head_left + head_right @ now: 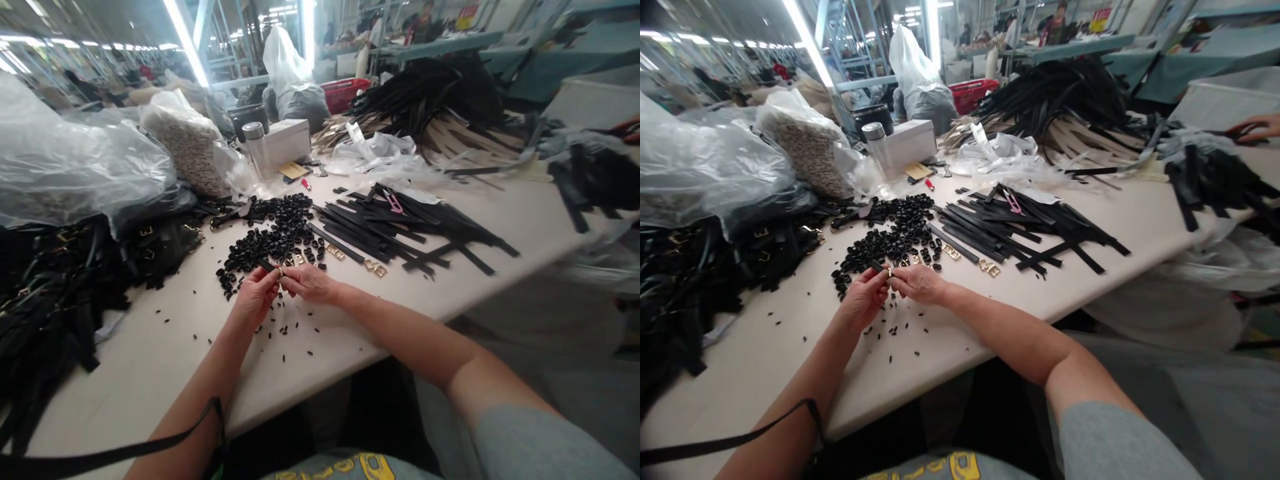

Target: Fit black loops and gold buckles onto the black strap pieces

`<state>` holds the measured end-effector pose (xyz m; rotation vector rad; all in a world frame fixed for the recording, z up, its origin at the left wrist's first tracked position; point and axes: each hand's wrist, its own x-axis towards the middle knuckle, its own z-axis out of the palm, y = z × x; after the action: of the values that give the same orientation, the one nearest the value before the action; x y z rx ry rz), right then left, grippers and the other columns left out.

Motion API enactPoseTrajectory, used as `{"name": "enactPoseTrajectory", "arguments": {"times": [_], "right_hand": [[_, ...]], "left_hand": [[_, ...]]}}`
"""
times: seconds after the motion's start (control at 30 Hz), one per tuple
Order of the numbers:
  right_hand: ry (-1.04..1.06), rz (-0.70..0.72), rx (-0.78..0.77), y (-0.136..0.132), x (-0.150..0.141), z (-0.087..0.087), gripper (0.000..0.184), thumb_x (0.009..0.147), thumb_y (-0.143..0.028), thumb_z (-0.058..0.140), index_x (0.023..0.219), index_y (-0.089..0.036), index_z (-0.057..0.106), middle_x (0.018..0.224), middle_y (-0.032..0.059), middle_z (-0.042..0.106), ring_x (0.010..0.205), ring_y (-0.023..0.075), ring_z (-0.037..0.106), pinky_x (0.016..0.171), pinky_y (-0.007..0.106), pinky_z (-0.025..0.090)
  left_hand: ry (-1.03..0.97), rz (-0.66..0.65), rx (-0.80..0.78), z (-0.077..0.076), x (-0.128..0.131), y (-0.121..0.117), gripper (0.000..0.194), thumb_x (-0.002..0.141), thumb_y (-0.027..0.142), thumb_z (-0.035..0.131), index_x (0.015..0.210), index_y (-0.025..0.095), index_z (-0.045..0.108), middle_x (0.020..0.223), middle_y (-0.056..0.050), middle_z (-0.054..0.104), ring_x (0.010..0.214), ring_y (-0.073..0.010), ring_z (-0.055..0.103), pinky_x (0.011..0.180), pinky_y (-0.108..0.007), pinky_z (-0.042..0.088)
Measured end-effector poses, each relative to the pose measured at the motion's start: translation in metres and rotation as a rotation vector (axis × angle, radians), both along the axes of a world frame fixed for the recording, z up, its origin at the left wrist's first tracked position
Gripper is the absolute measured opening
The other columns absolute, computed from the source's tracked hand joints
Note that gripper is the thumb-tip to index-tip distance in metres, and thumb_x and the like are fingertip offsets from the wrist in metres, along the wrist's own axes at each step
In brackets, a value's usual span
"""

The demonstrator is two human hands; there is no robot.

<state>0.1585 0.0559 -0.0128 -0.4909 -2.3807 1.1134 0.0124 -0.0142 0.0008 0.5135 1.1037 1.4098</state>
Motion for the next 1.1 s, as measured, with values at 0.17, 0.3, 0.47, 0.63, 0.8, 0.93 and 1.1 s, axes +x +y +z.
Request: {"name": "enactPoseTrajectory", "arguments": {"times": [0.17,0.3,0.47,0.63,0.8,0.93,1.1], "right_hand": [[-0.021,0.062,0.052,-0.001,0.003,0.005,0.020,0.093,-0.025,0.045,0.082,-0.014,0.057,0.069,-0.0002,0.061,0.059,0.0081,0.050,0.060,0.019,0.035],[-0.110,-0.043,0.235,-0.004,0.004,0.007,0.013,0.086,-0.019,0.052,0.076,-0.015,0.059,0.067,-0.0001,0.060,0.058,0.0090,0.046,0.058,0.021,0.030],[-0.177,-0.197,0.333,-0.006,0.002,0.006,0.027,0.091,-0.034,0.051,0.073,-0.015,0.062,0.068,0.0024,0.062,0.060,0.0102,0.046,0.057,0.024,0.025],[-0.159,-0.159,0.162,-0.004,0.003,0.008,0.034,0.094,-0.036,0.048,0.073,-0.015,0.064,0.064,-0.0001,0.061,0.057,0.0077,0.049,0.057,0.021,0.027],[-0.057,-0.094,-0.087,-0.003,0.008,0.012,0.038,0.095,-0.038,0.045,0.073,-0.013,0.063,0.058,-0.0016,0.060,0.053,0.0065,0.052,0.054,0.018,0.032],[-0.087,-0.121,-0.062,-0.002,0.009,0.015,0.037,0.094,-0.037,0.046,0.071,-0.013,0.063,0.057,-0.0014,0.058,0.053,0.0070,0.051,0.053,0.018,0.030],[-0.201,-0.152,0.146,-0.002,0.008,0.017,0.036,0.094,-0.035,0.046,0.072,-0.014,0.065,0.066,0.0006,0.062,0.058,0.0077,0.047,0.056,0.021,0.025]], "left_hand": [[-0.032,-0.053,-0.018,0.002,-0.002,-0.002,0.037,0.057,0.023,0.087,0.082,0.014,0.063,0.064,0.004,0.059,0.042,0.0003,0.046,0.037,-0.007,0.037],[-0.064,-0.088,-0.035,0.004,-0.001,-0.003,0.037,0.056,0.024,0.088,0.077,0.014,0.059,0.058,0.007,0.054,0.039,0.0009,0.043,0.034,-0.006,0.032],[-0.037,-0.082,-0.032,0.004,0.003,-0.001,0.041,0.053,0.025,0.089,0.080,0.015,0.059,0.061,0.006,0.056,0.037,0.0018,0.041,0.033,-0.006,0.030],[0.020,-0.006,0.010,0.003,0.005,-0.001,0.043,0.050,0.027,0.089,0.078,0.016,0.058,0.065,0.005,0.061,0.041,-0.0008,0.048,0.037,-0.009,0.037],[0.118,-0.015,0.091,0.004,0.003,-0.004,0.038,0.058,0.034,0.085,0.083,0.015,0.063,0.069,0.001,0.066,0.052,-0.0071,0.060,0.048,-0.015,0.048],[0.220,0.003,0.130,0.003,0.001,-0.007,0.035,0.063,0.033,0.082,0.086,0.017,0.060,0.068,0.001,0.067,0.056,-0.0109,0.064,0.049,-0.016,0.048],[0.256,-0.011,0.094,0.004,0.002,-0.006,0.036,0.061,0.030,0.081,0.081,0.018,0.055,0.065,0.002,0.067,0.052,-0.0107,0.063,0.051,-0.019,0.049]]}}
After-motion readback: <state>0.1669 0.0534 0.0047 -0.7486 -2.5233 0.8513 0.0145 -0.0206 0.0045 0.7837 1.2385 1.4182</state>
